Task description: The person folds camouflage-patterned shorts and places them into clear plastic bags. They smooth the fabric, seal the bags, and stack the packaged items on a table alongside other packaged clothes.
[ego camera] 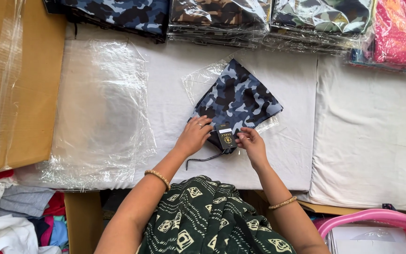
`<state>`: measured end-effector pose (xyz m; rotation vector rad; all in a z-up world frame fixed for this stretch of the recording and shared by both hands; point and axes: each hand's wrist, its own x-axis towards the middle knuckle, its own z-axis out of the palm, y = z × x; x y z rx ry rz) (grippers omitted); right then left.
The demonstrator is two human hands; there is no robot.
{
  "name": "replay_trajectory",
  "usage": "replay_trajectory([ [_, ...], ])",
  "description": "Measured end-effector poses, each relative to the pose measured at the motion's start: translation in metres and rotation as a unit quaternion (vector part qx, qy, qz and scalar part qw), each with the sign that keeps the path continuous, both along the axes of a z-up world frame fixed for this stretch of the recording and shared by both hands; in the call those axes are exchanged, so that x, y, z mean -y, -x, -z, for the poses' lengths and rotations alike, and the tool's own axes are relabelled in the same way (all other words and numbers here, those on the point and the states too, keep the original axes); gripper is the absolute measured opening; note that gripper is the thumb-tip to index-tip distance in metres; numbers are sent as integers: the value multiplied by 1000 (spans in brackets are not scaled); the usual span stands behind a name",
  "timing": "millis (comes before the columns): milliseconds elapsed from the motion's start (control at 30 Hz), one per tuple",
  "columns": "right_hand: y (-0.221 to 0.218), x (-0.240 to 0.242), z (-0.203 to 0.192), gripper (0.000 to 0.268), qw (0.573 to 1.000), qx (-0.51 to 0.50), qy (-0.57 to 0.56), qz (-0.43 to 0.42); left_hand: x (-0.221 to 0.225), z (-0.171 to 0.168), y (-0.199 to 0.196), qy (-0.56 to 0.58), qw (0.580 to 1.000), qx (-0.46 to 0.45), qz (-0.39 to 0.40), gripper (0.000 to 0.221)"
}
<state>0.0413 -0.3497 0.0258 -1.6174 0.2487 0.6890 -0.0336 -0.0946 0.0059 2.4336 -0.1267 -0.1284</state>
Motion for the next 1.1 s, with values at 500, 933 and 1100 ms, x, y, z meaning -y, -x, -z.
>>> replay_trajectory([
  [500, 57, 25, -9, 17, 888, 310, 223, -255, 31, 2, -59, -142, 968, 2, 206, 44],
  [933, 77, -54, -45, 54, 662, 587, 235, -402, 29, -21, -93, -104, 961, -178, 184, 39],
  [1100, 73, -46, -39, 15, 745, 534, 243, -317, 21, -23, -92, -72, 962, -186, 186, 45],
])
